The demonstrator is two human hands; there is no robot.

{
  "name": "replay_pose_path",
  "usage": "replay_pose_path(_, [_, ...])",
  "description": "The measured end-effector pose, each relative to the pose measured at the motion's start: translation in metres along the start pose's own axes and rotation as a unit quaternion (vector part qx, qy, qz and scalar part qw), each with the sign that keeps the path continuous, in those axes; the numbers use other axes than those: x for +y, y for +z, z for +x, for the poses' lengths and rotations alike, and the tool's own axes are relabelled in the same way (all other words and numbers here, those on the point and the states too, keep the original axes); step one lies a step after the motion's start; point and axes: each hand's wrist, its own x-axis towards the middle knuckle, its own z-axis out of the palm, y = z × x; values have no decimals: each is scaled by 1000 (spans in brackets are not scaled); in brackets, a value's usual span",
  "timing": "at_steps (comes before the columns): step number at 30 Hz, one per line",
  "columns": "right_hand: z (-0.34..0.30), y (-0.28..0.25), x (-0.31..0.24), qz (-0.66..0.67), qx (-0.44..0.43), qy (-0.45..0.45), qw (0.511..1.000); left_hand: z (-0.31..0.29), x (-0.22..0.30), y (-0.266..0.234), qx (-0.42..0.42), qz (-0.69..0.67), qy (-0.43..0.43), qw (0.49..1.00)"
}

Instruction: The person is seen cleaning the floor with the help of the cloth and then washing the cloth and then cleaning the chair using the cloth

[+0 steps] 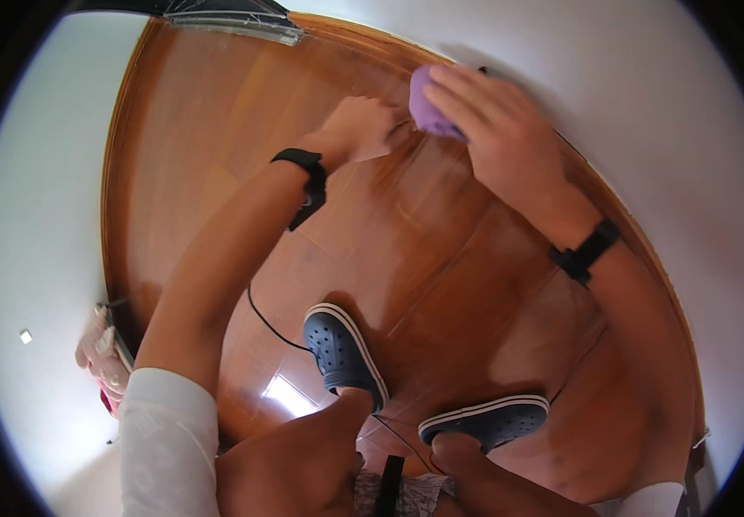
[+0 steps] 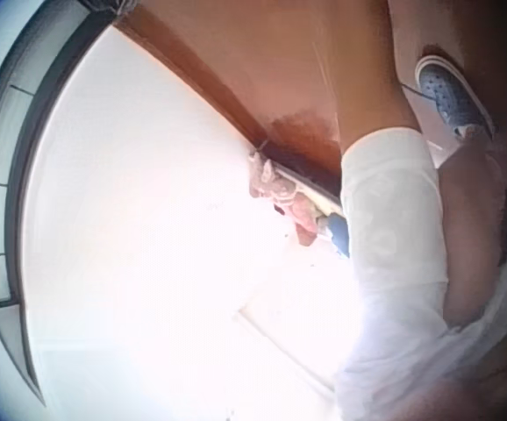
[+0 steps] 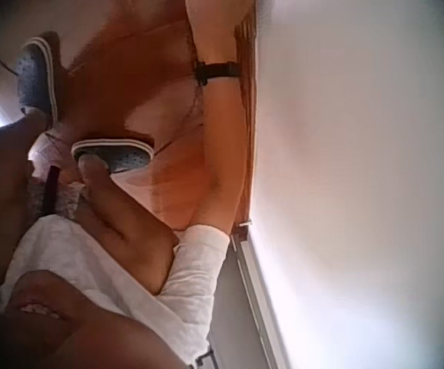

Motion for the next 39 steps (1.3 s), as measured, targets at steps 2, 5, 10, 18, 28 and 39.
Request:
replay_pose_path(2, [-32, 33, -2, -62, -148, -19, 987, -15, 0, -8, -38, 12, -36, 999])
replay_pose_path(5, [-86, 50, -2, -18, -248, 16, 968, -28, -6, 5, -52, 12, -53, 997])
replay_pose_path(10, [-89, 41, 10, -18, -284, -13, 958, -27, 8, 10, -34, -53, -7, 998])
replay_pose_path(18, [-102, 6, 6, 20, -359, 37, 932, 13, 53, 4, -97, -73, 110, 986])
replay_pose_path(28, [-127, -61, -5, 11, -483, 71, 873, 9, 62, 7, -108, -110, 206, 966])
replay_pose_path(39, [-146, -38, 4, 42, -480, 63, 874, -40, 57, 4, -91, -100, 171, 976])
